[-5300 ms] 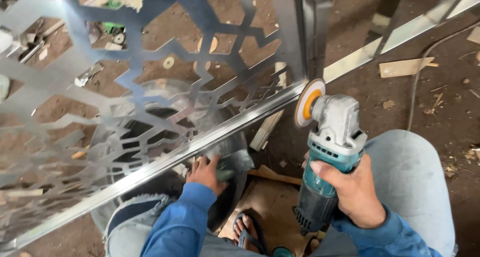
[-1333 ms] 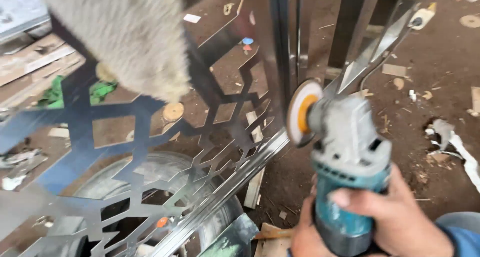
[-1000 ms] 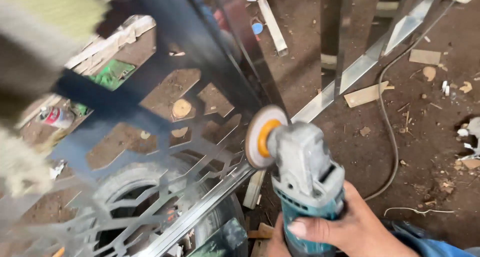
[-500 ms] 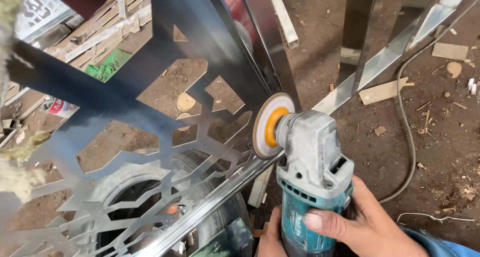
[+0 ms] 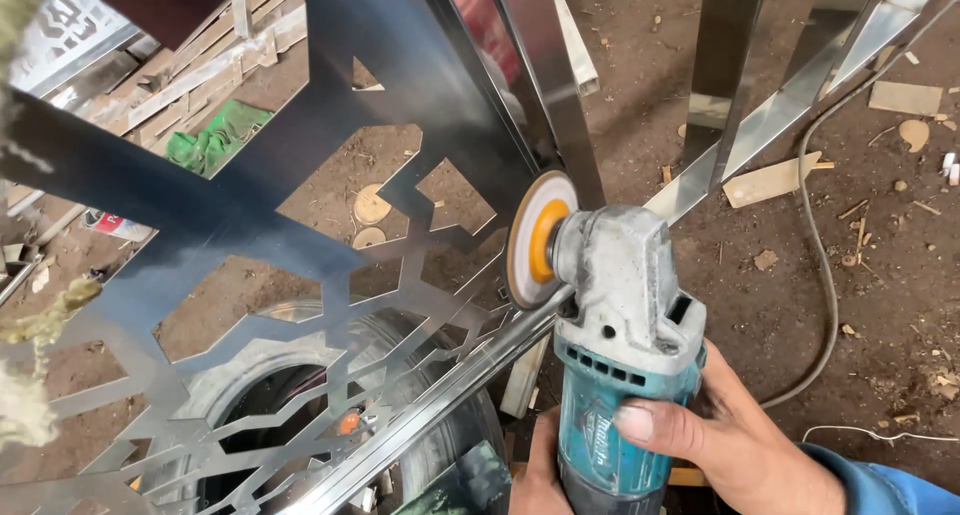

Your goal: Grinding and smoothing the edges of a decorative metal gate using an angle grinder and a sanding block.

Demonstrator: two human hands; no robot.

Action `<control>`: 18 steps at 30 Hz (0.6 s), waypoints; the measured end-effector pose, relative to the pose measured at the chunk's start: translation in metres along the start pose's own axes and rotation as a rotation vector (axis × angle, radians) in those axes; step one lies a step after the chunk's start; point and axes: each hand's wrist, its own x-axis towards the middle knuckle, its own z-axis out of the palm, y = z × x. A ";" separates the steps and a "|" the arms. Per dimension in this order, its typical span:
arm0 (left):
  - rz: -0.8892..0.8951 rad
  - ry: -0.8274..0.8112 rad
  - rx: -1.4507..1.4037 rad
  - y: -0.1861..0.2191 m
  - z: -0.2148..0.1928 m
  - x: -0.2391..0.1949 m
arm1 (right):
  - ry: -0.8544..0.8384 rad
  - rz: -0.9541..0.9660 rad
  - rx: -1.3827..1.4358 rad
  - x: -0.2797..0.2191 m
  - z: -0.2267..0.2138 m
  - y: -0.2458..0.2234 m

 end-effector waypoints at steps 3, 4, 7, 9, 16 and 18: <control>-0.009 -0.021 -0.038 0.001 -0.001 0.004 | -0.002 -0.011 -0.004 0.014 -0.017 0.017; -0.021 -0.064 -0.083 0.001 -0.002 0.006 | -0.001 -0.013 -0.004 0.018 -0.024 0.025; -0.055 -0.107 -0.050 -0.001 -0.002 0.011 | -0.019 -0.038 0.032 0.022 -0.027 0.029; -0.060 -0.075 -0.051 0.000 0.001 0.012 | -0.023 -0.030 0.029 0.023 -0.028 0.031; -0.063 0.063 -0.100 0.002 0.007 0.006 | -0.056 0.021 -0.009 0.024 -0.031 0.037; -0.055 0.107 -0.117 0.005 0.007 0.004 | -0.064 0.029 -0.018 0.025 -0.032 0.037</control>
